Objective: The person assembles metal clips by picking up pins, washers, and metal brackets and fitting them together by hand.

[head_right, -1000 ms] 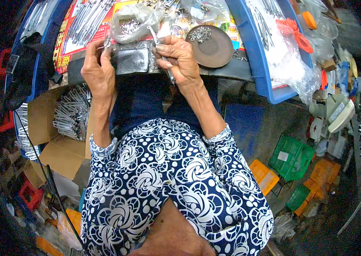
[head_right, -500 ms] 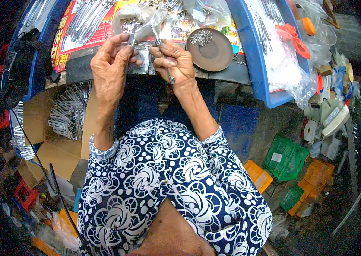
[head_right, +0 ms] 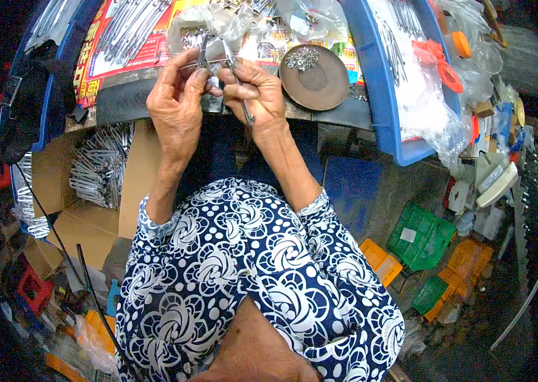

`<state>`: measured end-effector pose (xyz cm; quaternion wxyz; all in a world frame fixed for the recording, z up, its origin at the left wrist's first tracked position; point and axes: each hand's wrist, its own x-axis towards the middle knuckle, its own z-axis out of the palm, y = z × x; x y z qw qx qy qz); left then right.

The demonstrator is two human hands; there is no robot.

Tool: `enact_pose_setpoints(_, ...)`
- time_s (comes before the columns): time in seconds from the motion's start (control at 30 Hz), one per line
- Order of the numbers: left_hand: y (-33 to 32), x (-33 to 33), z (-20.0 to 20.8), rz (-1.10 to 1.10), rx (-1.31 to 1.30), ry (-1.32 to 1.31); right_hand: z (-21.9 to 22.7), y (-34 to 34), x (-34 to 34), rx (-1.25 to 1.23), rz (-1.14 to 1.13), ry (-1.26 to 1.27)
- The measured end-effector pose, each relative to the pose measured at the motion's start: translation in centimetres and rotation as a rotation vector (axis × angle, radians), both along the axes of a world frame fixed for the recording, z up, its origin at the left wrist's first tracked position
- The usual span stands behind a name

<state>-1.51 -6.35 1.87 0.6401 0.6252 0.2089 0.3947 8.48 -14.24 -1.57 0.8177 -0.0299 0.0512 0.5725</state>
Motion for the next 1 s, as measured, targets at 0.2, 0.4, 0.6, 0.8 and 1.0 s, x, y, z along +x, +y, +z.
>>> enact_pose_setpoints(0.2, 0.0, 0.0, -0.3, 0.024, 0.053, 0.013, 0.6, 0.0, -0.5, -0.107, -0.044, -0.056)
enact_pose_setpoints(0.4, -0.1, -0.1, -0.1, 0.029, 0.095, 0.042, -0.3, -0.1, -0.2, 0.064, 0.034, -0.047)
enact_pose_setpoints(0.6, 0.2, -0.2, -0.4, 0.112, 0.365, 0.089, 1.0, 0.0, -0.8, -0.100, -0.048, -0.182)
enact_pose_setpoints(0.8, 0.1, -0.4, 0.6, -0.007, -0.096, 0.041, 0.9, -0.1, -1.0, -0.267, -0.119, -0.340)
enact_pose_setpoints(1.0, -0.3, -0.6, 0.9, 0.001, -0.127, 0.039, 0.9, 0.0, -1.1, -0.307, -0.166, -0.477)
